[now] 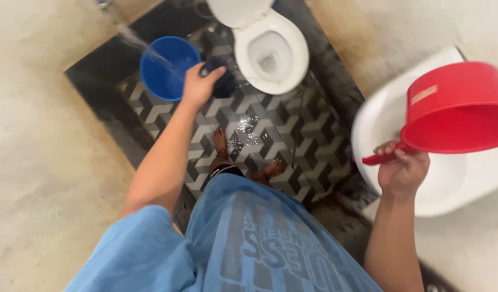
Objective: Organizing toiletries on the sink and toilet tank, then using a water scoop and rag to clean the sink basin.
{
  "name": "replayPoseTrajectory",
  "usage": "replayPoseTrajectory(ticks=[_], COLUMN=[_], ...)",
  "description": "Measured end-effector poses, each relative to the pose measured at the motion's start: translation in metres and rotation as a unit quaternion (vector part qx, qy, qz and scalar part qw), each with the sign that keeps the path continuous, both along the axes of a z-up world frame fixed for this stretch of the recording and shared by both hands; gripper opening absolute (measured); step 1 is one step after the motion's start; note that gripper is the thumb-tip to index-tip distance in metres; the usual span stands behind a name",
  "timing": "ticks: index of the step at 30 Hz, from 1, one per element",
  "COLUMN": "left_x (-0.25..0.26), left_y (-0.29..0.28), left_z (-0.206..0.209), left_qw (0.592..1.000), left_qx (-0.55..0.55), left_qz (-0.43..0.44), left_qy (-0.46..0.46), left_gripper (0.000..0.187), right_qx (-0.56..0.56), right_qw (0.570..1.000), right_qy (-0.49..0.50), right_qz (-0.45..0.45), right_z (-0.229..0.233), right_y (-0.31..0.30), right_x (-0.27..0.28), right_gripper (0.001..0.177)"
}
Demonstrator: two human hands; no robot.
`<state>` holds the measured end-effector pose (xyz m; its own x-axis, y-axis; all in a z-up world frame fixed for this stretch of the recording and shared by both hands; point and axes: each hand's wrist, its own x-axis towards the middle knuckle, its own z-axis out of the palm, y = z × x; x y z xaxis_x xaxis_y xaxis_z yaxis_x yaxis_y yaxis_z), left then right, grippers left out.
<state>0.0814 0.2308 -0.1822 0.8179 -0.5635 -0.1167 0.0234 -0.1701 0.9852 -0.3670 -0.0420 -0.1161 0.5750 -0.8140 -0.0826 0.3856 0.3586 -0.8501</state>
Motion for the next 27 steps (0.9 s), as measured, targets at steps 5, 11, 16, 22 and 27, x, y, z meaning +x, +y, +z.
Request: replayPoseTrajectory(ticks=[5,11,16,22,27], left_x=[0.068,0.145,0.217,0.302,0.36], left_y=[0.118,0.144,0.107,0.03,-0.044], left_z=[-0.052,-0.078,-0.058,-0.039,-0.034], left_qw=[0.969,0.955,0.97,0.984,0.987], left_qx=[0.167,0.187,0.114,0.054,0.05], left_qz=[0.163,0.228,0.213,0.168,0.144], left_qy=[-0.079,-0.034,0.025,-0.024,-0.051], left_gripper=[0.044,0.047,0.043,0.038,0.041], right_qx=[-0.004,0.058,0.071,0.092,0.082], right_qw=[0.995,0.983,0.976,0.971,0.962], right_qy=[0.084,0.163,0.205,0.222,0.261], right_qz=[0.061,0.058,0.021,-0.003,0.006], right_z=[-0.016,-0.038,-0.055,-0.057,-0.059], right_y=[0.006,0.039,0.063,0.073,0.058], right_x=[0.063,0.141,0.192,0.221,0.224], right_gripper=[0.012,0.02,0.018,0.016,0.017])
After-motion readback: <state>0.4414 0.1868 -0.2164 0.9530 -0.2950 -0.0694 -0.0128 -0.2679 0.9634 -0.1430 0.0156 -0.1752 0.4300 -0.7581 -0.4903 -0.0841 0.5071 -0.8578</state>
